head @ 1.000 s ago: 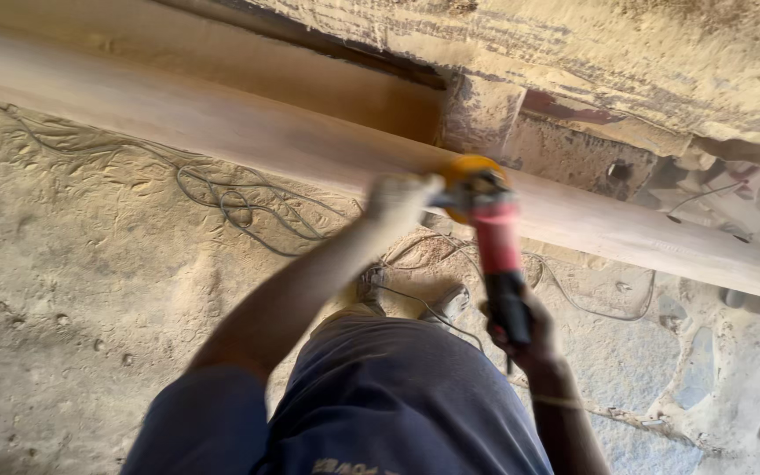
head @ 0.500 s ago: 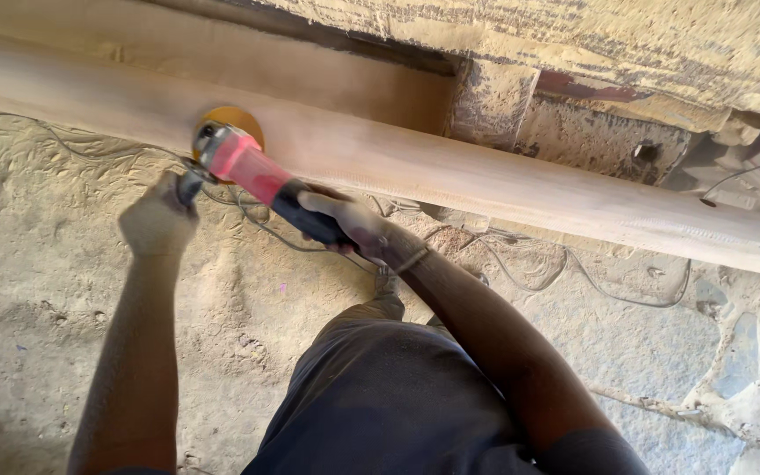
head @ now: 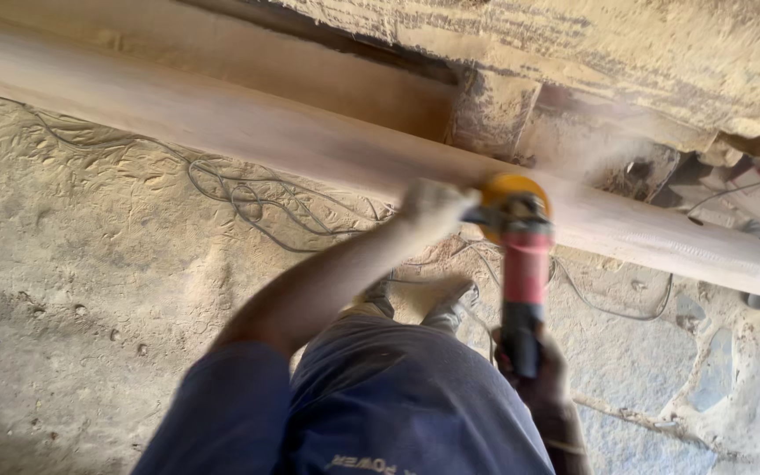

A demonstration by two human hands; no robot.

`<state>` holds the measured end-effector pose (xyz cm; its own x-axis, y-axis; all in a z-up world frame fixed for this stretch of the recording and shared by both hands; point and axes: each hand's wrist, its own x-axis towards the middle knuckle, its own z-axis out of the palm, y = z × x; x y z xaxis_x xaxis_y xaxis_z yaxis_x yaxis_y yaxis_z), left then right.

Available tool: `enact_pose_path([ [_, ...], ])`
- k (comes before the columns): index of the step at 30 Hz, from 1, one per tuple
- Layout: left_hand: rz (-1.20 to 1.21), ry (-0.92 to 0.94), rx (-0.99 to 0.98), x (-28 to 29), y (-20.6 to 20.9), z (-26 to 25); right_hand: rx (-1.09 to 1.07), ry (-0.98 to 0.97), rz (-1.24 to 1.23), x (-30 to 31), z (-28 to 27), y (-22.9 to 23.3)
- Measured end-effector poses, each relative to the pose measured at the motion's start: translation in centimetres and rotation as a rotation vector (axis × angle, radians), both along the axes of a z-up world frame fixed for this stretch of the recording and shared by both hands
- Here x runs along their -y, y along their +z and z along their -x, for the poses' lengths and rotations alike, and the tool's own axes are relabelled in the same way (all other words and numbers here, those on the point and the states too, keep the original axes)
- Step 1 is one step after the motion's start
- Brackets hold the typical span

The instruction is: The person uses an angle grinder with a sanding disc to smooth the surface of a long wooden log. They move the tool along the length of the log, generating sawdust, and reposition their hands to maintain control over the tool.

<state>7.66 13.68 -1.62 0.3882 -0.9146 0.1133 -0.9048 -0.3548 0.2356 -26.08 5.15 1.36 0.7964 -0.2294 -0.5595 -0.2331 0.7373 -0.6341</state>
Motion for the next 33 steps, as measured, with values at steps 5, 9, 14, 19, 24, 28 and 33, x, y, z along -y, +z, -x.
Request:
enact_pose_path([
  [5, -0.021, -0.216, 0.227, 9.4, -0.5, 5.6, -0.068, -0.251, 0.008, 1.3, 3.6, -0.7],
  [9, 0.026, -0.147, 0.176, 8.5, -1.3, 6.0, -0.338, -0.178, 0.199, 0.9, 0.7, 1.1],
  [14, 0.298, 0.056, -0.052, -7.3, -3.2, 0.3, -0.351, 0.191, 0.357, -1.7, -7.4, 2.5],
  [19, 0.300, 0.471, -0.053, -24.9, -0.3, -4.7, -0.306, 0.711, 0.531, -7.2, -20.8, 4.0],
  [24, 0.184, 1.258, -0.683, -36.4, -1.0, -10.6, 0.006, 1.004, 0.806, -15.0, -33.9, 4.6],
  [28, -0.209, 1.092, -0.001, -40.5, -0.7, -9.6, 0.117, 1.024, 1.068, -18.3, -37.7, 4.6],
  [33, -0.073, 0.892, 0.075, -36.6, -1.5, -6.0, -0.043, 1.021, 0.865, -15.1, -29.7, 4.3],
])
